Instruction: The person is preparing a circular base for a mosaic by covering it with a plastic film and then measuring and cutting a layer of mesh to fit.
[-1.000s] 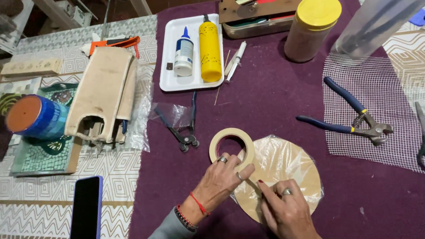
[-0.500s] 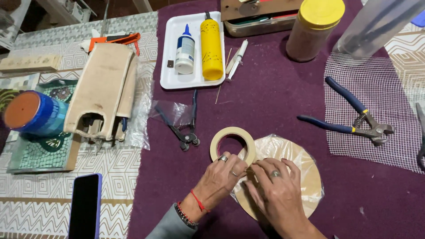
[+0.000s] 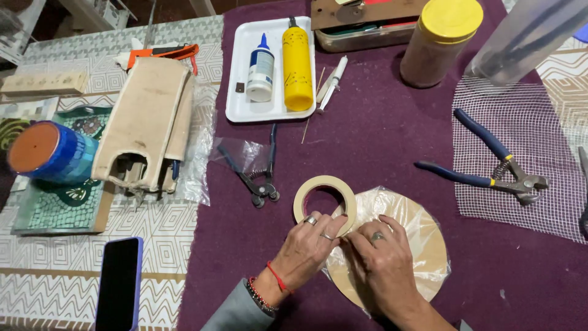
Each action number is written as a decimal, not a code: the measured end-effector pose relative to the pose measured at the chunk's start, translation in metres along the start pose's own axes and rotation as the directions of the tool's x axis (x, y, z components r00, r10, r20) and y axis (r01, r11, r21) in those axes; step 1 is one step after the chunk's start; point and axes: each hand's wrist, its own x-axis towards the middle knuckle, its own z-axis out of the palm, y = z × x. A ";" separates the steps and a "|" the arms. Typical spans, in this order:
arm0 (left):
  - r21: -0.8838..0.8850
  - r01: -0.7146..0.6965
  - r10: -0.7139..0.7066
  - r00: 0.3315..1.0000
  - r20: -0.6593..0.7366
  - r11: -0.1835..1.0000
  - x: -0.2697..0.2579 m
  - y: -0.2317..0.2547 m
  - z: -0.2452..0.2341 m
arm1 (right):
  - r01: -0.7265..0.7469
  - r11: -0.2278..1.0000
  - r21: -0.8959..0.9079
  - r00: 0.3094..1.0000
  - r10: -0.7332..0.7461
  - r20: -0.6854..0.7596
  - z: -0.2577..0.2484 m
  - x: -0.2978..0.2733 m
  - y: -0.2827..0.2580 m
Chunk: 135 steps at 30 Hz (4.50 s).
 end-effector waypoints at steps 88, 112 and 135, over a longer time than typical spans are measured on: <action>-0.142 0.107 -0.106 0.994 0.010 0.984 -0.024 0.001 0.030 | -0.388 0.903 -0.183 0.709 0.419 0.567 -0.013 0.070 0.058; -0.029 0.037 -0.038 0.998 -0.045 0.999 -0.019 0.003 0.028 | -0.109 0.906 -0.408 0.587 0.390 0.710 -0.052 0.065 0.078; -0.199 0.062 -0.098 0.979 -0.176 0.978 -0.025 -0.003 0.031 | 0.062 0.949 0.310 0.881 -0.198 0.430 -0.038 0.045 0.051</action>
